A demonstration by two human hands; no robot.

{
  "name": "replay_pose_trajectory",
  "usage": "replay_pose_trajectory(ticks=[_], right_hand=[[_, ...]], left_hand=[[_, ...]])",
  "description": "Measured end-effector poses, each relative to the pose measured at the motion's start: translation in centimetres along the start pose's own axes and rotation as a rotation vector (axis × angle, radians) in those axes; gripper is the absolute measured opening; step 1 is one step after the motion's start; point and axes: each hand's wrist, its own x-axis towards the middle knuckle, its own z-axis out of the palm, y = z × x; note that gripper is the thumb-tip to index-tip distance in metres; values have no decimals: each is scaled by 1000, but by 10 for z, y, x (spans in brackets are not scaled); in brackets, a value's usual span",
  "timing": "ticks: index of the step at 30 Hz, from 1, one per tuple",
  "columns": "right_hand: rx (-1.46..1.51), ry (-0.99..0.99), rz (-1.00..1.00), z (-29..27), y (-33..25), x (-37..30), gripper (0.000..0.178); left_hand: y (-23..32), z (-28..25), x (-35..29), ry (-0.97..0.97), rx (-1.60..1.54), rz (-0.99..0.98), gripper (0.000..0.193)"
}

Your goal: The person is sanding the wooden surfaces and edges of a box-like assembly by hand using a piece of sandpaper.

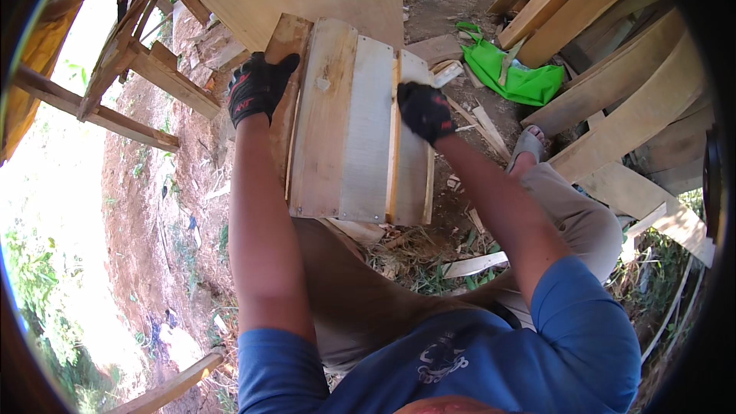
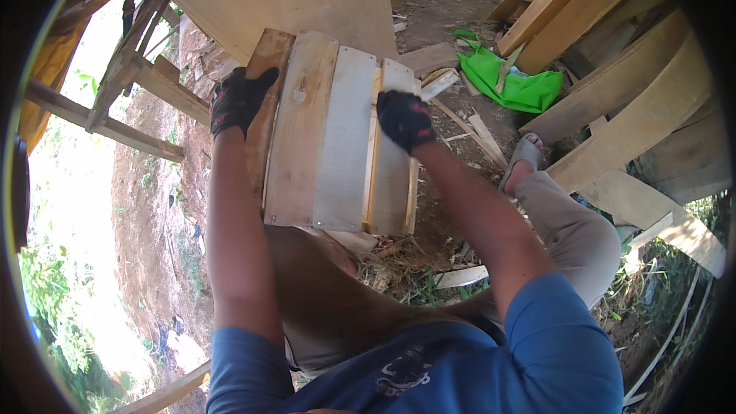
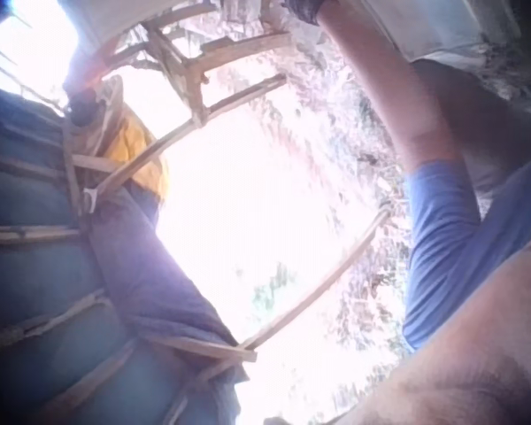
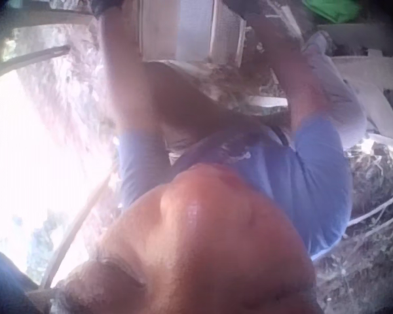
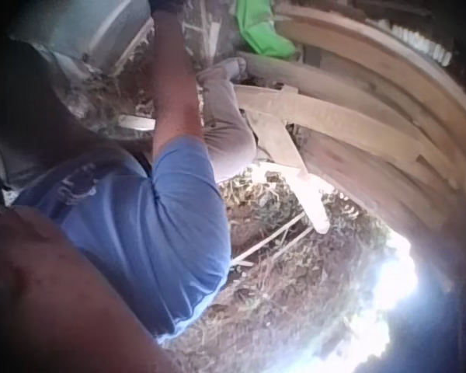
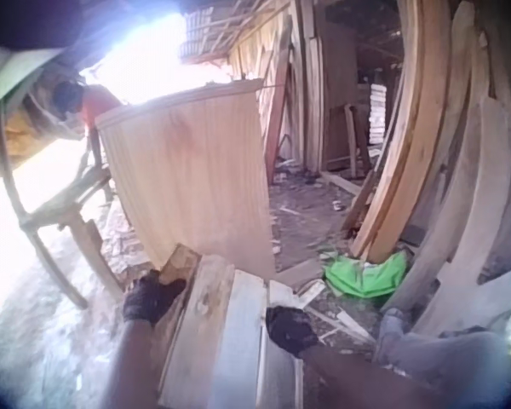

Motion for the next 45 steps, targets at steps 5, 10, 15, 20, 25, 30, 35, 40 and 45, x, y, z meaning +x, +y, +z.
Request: replay_pose_trajectory(ticks=[5,10,15,20,25,30,35,40,45], right_hand=[[-118,-56,108,2,27,91,49],[-124,52,66,12,39,85,48],[57,75,33,5,15,-4,40],[-588,116,-486,-10,-13,-154,14],[63,-157,-263,-53,-56,-211,8],[-7,55,-195,-42,-56,-180,25],[70,-20,8,-22,-34,-91,29],[-62,-18,58,1,11,25,48],[-148,0,136,5,28,90,49]], left_hand=[[0,3,3,-5,-22,11,78],[4,-1,1,-20,-60,38,78],[0,-1,2,-28,-58,-23,78],[3,-6,2,-96,-52,-47,86],[-4,-3,0,-25,-48,-5,79],[4,0,-4,17,-23,46,75],[-1,3,-4,27,-6,11,73],[5,2,-5,10,-18,27,74],[11,0,-2,-34,-20,2,74]])
